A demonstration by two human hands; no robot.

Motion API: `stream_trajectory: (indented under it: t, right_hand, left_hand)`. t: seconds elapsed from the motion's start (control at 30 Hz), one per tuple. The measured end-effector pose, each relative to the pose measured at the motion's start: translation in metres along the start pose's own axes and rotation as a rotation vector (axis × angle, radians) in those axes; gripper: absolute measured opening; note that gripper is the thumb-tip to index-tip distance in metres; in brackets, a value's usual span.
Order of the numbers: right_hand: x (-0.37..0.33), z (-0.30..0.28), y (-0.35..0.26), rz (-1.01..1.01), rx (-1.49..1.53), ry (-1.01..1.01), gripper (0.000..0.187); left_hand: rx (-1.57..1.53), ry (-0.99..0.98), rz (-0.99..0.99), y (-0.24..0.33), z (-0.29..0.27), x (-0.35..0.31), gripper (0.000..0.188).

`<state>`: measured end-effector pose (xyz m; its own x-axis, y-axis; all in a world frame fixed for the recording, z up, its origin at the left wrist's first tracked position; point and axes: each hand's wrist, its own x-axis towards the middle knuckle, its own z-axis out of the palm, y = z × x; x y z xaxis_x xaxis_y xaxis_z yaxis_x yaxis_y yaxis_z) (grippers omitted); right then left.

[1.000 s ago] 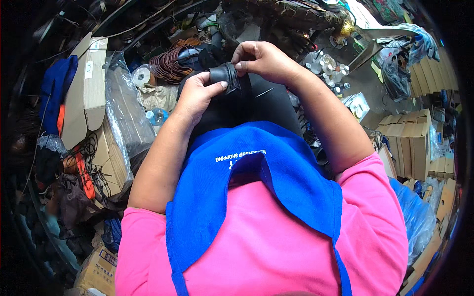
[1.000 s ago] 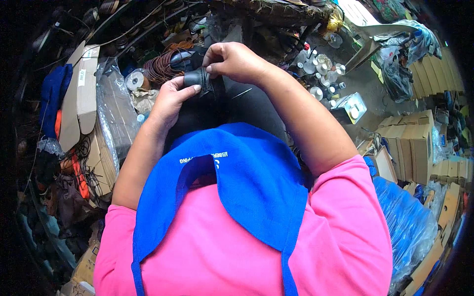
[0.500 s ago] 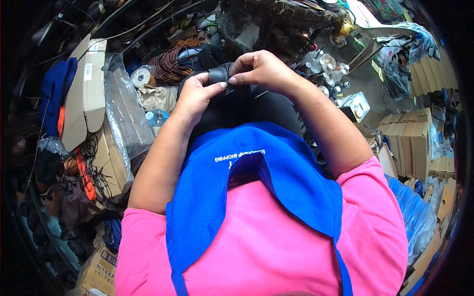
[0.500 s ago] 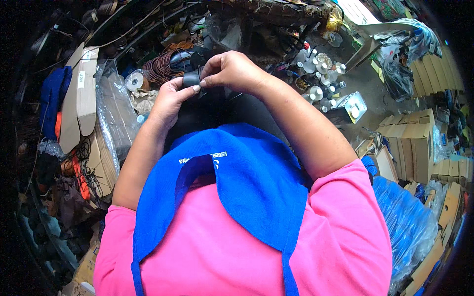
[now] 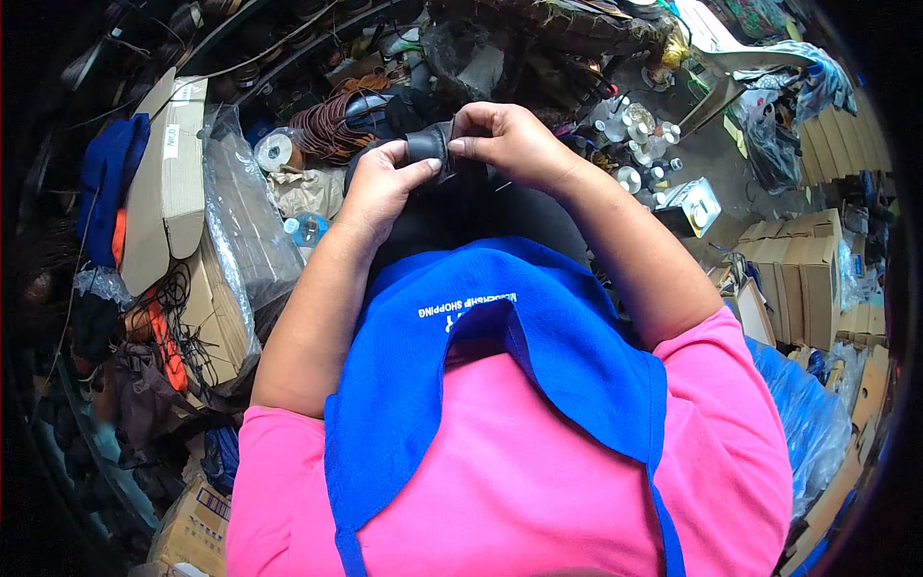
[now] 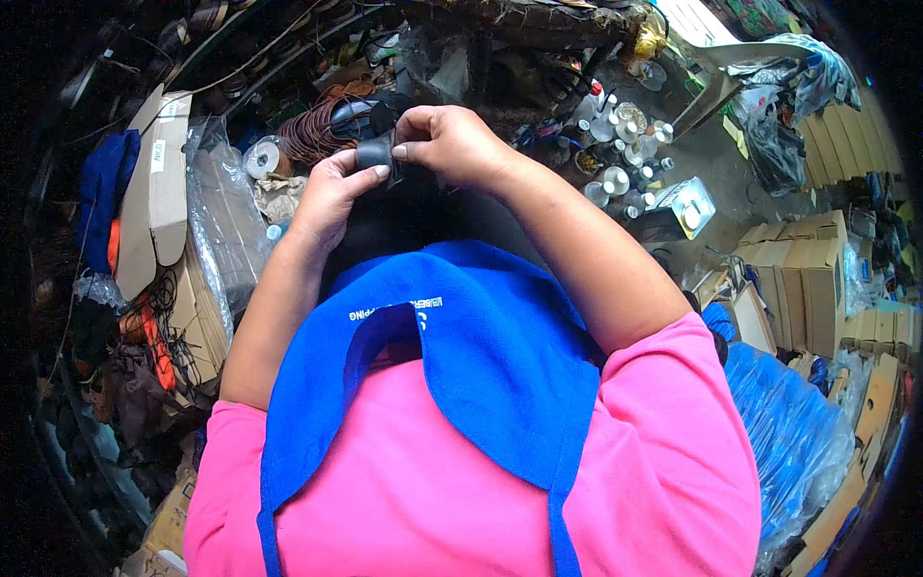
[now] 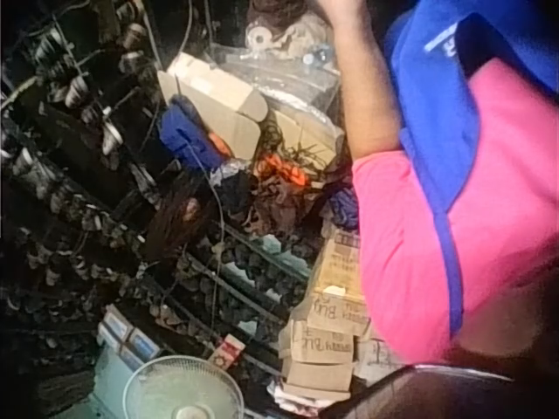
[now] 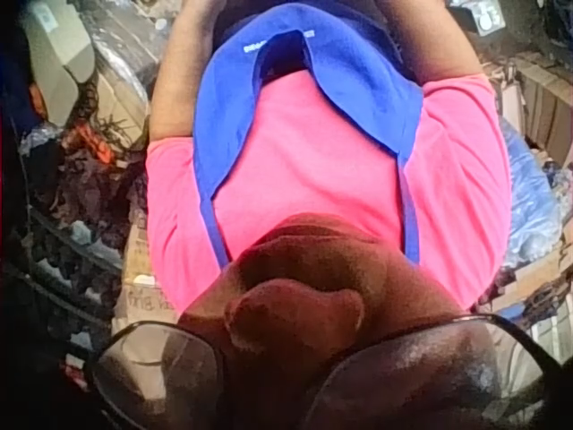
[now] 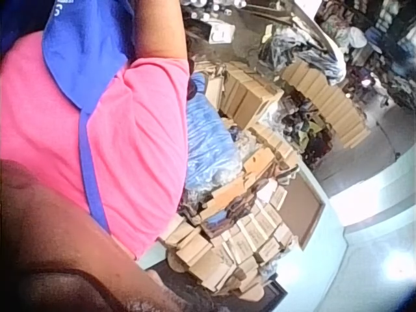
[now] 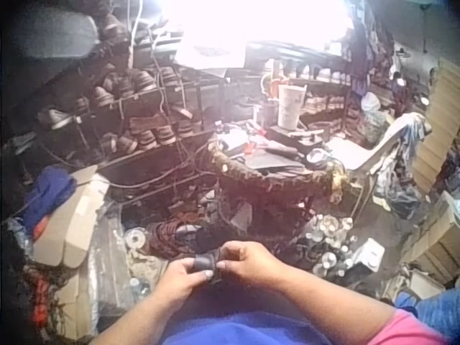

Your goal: Manually stitching or lacing parts of a black shoe upper.

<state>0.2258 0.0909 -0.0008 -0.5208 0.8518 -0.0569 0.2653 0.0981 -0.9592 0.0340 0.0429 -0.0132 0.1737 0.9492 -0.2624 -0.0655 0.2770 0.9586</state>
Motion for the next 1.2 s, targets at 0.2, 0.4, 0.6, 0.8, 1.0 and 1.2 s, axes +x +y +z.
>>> stream_trajectory:
  t: [0.2, 0.4, 0.6, 0.8, 1.0, 1.2]
  right_hand:
    - [-0.001, 0.002, 0.000, 0.127, 0.125, 0.010, 0.009]
    - [0.000, 0.006, 0.005, 0.108, 0.204, 0.035, 0.009]
    - [0.007, 0.009, 0.005, 0.094, 0.196, 0.071, 0.011]
    - [0.018, -0.009, -0.007, 0.211, 0.141, -0.062, 0.012]
    - [0.021, -0.009, -0.005, 0.191, 0.189, -0.106, 0.013]
    - [0.016, -0.006, -0.007, 0.138, 0.146, -0.054, 0.012]
  left_hand:
    - [0.024, 0.009, 0.002, -0.001, -0.001, 0.002, 0.022]
    - [0.030, 0.009, 0.007, -0.003, -0.002, 0.003, 0.021]
    - [0.025, -0.032, -0.027, 0.001, -0.006, 0.003, 0.022]
    - [0.810, 0.460, 0.591, 0.008, 0.019, -0.019, 0.028]
    - [1.370, 0.200, 0.977, 0.010, 0.033, -0.028, 0.020]
    - [1.478, 0.132, 0.960, 0.007, 0.037, -0.022, 0.015]
